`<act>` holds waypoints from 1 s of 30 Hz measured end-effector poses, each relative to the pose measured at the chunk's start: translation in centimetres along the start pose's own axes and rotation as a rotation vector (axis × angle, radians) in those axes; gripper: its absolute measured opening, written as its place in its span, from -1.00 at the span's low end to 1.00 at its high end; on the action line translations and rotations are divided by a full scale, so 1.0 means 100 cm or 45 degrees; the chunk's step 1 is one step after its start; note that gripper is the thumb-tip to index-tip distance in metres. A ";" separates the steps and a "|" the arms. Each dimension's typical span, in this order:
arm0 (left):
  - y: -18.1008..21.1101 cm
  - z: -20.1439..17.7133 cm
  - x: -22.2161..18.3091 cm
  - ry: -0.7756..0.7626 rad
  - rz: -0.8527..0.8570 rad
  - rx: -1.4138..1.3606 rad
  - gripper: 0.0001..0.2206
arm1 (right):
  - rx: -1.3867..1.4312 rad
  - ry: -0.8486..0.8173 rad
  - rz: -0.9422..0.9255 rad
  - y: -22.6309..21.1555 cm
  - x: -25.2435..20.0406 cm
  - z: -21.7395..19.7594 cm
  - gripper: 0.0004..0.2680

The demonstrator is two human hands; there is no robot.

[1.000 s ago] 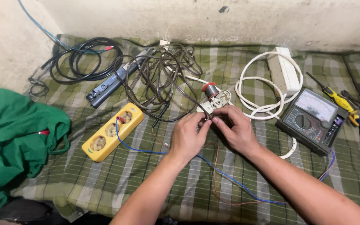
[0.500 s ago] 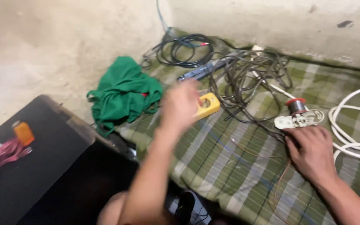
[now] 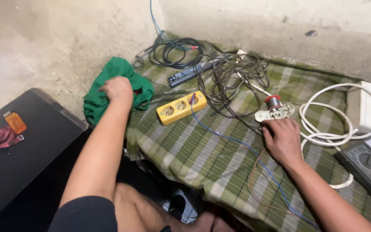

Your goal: The person is performing repair tasks on electronics, including using a screwdriver on a component and wrapping a circuit board in a protective cloth.

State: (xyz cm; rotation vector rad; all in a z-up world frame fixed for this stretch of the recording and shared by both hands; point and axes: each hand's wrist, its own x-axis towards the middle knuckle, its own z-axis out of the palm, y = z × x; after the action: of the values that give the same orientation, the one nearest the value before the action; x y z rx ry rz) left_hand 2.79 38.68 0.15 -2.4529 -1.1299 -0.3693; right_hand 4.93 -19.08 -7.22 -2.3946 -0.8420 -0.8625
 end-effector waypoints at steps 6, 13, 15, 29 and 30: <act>-0.033 0.018 0.114 0.186 -0.385 -0.867 -0.65 | 0.076 0.005 0.054 0.005 0.001 0.004 -0.84; -0.116 -0.130 0.121 0.127 -0.955 -1.841 -0.55 | 0.100 0.009 0.054 0.004 0.001 0.002 -0.84; -0.114 -0.160 0.085 0.092 -0.914 -1.874 -0.57 | 0.103 0.019 0.030 -0.002 0.002 -0.002 -0.85; -0.145 -0.243 0.012 -0.036 -0.548 -2.113 -0.71 | 0.730 -0.308 -0.046 -0.171 0.105 -0.014 -0.64; -0.150 -0.251 0.009 -0.032 -0.524 -2.132 -0.72 | 0.813 -0.530 0.195 -0.177 0.125 -0.001 -0.45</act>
State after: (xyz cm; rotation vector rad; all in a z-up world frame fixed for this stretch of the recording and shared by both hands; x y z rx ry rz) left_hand -9.80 36.25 26.42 -3.3383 -1.6771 -2.1103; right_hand 0.67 -1.76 5.05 -2.0336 -0.8974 -0.0027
